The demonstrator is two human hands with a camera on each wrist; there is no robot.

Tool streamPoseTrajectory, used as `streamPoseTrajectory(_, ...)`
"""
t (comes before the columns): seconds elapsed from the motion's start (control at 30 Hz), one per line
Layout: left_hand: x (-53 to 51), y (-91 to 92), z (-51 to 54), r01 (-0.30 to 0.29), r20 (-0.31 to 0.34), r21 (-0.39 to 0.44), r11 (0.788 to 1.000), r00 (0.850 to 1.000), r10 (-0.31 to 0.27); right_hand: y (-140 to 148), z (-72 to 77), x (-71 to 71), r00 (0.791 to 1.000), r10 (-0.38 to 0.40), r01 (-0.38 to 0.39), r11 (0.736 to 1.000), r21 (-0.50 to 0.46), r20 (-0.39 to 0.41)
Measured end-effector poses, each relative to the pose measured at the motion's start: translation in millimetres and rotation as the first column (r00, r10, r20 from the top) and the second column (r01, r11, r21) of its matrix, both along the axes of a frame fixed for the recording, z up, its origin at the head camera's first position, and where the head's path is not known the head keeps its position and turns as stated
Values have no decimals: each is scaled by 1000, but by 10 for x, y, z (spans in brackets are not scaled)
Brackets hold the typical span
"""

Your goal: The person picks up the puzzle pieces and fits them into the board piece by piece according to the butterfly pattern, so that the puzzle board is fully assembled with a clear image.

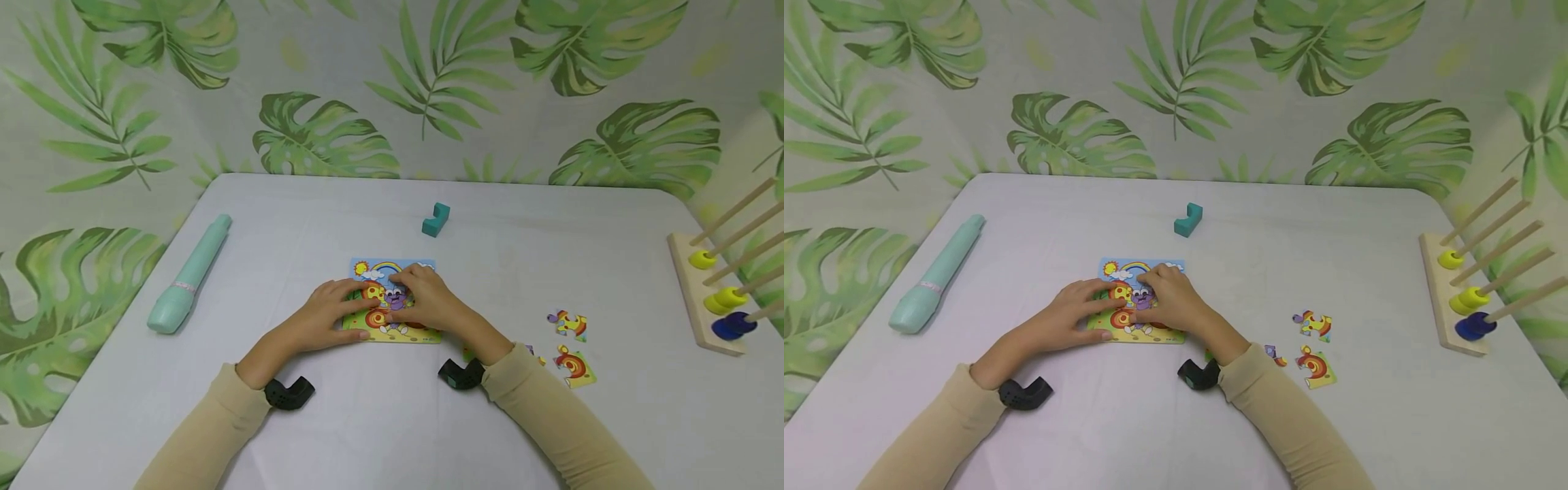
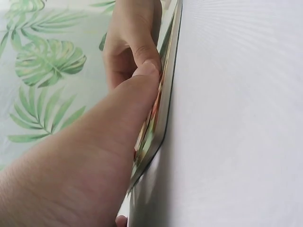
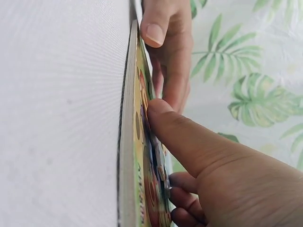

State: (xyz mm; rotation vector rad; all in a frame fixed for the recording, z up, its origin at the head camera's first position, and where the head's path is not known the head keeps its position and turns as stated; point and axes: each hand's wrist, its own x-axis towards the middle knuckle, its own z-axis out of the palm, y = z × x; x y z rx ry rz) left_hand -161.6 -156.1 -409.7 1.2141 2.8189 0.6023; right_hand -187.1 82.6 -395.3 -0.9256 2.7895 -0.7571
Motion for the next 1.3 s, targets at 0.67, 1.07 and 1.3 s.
streamPoseTrajectory(0.67, 22, 22, 38, -12, -11, -38, 999, 1000, 12, 22, 0, -3, 999, -45, 45, 999, -5, -9)
streamPoseTrajectory(1.07, 19, 31, 27, -17, -12, -36, 999, 1000, 17, 52, -19, -22, 995, -56, 61, 996, -63, 83)
streamPoseTrajectory(1.3, 22, 28, 20, -14, 1, -21, 1000, 1000, 14, 43, -21, -22, 996, -59, 64, 996, -67, 74)
